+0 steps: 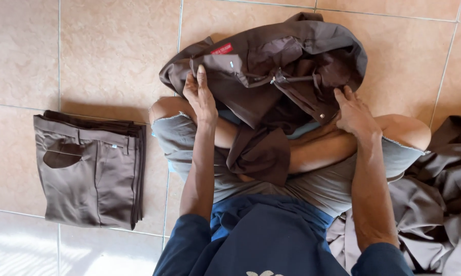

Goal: Folding brown trousers into a neat rectangular shape while sitting on the floor.

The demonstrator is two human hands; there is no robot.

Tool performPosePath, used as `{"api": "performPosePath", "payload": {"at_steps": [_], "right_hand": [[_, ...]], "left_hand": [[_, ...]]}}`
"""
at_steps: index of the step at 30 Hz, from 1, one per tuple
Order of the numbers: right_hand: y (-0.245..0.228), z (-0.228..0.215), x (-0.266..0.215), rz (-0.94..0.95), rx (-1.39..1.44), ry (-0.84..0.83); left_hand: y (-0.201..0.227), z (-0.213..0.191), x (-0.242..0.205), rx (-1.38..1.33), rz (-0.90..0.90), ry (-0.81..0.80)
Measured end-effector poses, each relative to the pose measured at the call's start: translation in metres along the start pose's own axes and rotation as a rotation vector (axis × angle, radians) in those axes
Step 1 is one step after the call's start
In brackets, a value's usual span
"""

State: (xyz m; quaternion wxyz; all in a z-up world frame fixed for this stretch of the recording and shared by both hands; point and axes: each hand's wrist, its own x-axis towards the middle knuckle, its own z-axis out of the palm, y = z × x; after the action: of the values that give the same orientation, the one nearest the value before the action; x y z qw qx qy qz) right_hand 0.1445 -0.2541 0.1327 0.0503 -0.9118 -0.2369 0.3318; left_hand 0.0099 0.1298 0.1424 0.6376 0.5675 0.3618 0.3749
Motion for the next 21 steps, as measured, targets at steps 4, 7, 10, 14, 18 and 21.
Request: {"api": "performPosePath", "payload": {"at_steps": [4, 7, 10, 14, 18, 21], "right_hand": [[0.02, 0.012, 0.036, 0.054, -0.183, -0.03], [0.012, -0.006, 0.036, -0.009, -0.214, -0.195], [-0.009, -0.046, 0.011, -0.085, -0.046, -0.319], [-0.024, -0.074, -0.008, -0.204, 0.32, -0.209], [-0.034, -0.027, 0.011, -0.136, 0.183, -0.28], [-0.006, 0.069, 0.062, -0.025, -0.197, -0.282]], "left_hand": [[-0.004, 0.01, 0.018, 0.023, 0.015, 0.016], [-0.009, 0.012, 0.02, 0.013, -0.094, 0.079], [-0.041, 0.008, 0.02, -0.012, -0.217, 0.135], [-0.095, -0.01, 0.017, 0.01, -0.379, 0.116], [-0.105, -0.011, 0.012, 0.018, -0.311, 0.135], [-0.095, -0.006, 0.015, -0.021, -0.31, 0.096]]}}
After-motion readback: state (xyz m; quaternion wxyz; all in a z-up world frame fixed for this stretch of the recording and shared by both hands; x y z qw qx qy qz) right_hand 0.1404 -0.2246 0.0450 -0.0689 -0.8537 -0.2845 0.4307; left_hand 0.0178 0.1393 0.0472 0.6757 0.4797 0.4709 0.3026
